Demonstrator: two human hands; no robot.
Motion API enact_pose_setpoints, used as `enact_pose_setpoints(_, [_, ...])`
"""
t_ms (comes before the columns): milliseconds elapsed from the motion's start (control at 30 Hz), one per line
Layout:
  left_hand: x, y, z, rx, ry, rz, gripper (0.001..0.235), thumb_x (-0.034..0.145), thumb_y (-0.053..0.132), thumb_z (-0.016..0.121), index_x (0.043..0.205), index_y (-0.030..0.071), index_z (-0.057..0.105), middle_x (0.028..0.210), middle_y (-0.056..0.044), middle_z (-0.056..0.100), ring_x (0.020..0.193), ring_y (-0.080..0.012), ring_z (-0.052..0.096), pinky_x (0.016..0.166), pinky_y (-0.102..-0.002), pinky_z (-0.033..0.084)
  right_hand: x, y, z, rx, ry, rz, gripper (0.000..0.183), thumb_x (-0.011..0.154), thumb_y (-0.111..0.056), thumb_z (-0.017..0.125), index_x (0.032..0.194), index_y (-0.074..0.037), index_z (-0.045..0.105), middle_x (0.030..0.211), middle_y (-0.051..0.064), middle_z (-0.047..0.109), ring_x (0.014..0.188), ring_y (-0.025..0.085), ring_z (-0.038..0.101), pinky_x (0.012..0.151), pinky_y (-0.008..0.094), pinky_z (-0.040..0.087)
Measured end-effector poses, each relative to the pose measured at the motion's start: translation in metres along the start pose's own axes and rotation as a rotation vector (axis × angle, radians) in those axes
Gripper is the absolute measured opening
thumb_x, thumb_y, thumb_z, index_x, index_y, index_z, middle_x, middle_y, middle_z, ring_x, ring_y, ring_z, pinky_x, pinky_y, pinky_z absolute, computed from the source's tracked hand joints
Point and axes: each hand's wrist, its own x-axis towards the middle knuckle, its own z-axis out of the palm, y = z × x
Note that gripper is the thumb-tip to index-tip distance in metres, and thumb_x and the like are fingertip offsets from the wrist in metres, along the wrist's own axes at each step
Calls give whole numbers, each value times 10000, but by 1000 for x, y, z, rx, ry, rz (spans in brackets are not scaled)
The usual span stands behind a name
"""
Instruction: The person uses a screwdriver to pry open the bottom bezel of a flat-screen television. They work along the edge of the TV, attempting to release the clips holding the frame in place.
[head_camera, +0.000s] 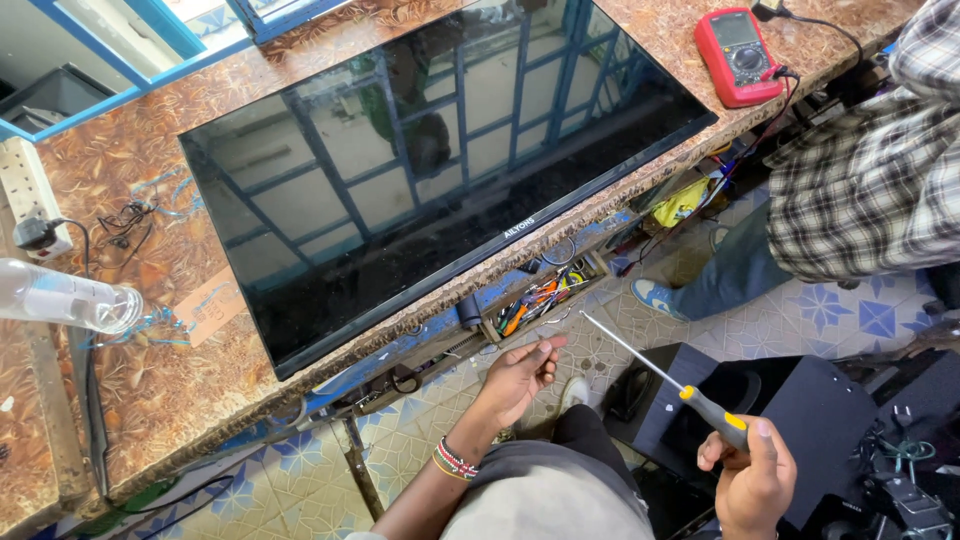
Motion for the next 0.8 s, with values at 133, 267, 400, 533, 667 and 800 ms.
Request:
enact_pose_setpoints(133, [-17, 7, -2, 29, -17, -49, 445, 963, 23, 643, 1390, -97, 605, 807, -12, 611, 719, -70, 560, 644, -186, 466, -6, -5, 4, -3, -27, -8, 457, 1132, -343, 415, 903, 27, 553, 538, 167, 488, 458, 266, 481, 488, 357, 432])
enact_pose_setpoints(267, [-17, 15, 4, -50, -50, 20, 396, 995, 96, 599, 1344, -87, 636, 853, 1, 649, 699, -44, 563, 620, -151, 456, 9, -19, 6, -10, -119, -95, 448, 1114, -337, 435, 899, 32, 571, 552, 160, 502, 480, 256, 498, 498, 344, 438])
enact_pose_setpoints(400, [-16, 18, 10, -98, -15, 96, 384, 1028, 219, 616, 1298, -51, 661, 805, 50, 605, 640, 1, 531, 567, -138, 443, 18, -28, 5, -38, -178, -141, 434, 1101, -331, 455, 919, 42, 581, 565, 167, 518, 481, 258, 510, 498, 348, 443])
enact_pose_setpoints(533, [-10, 21, 18, -197, 117, 162, 311, 1005, 221, 662, 1202, -14, 708, 805, 13, 646, 606, -17, 528, 537, -139, 428, 17, -32, 12, -64, -220, -190, 437, 1100, -313, 453, 867, 34, 583, 547, 151, 531, 459, 226, 516, 493, 311, 441])
enact_pose_setpoints(667, [-1, 16, 18, -323, 300, 211, 372, 906, 273, 748, 1167, 9, 741, 927, -80, 722, 595, -47, 552, 550, -168, 455, 15, -32, 19, -167, -293, -191, 414, 1075, -267, 445, 843, 33, 613, 528, 140, 562, 467, 215, 518, 535, 320, 435])
enact_pose_setpoints(800, [-4, 17, 24, -301, 335, 194, 405, 861, 296, 779, 1167, 34, 741, 1007, -108, 763, 614, -55, 572, 569, -167, 486, 17, -27, 21, -212, -321, -146, 399, 1069, -271, 472, 839, 20, 621, 541, 132, 599, 495, 201, 541, 560, 331, 479])
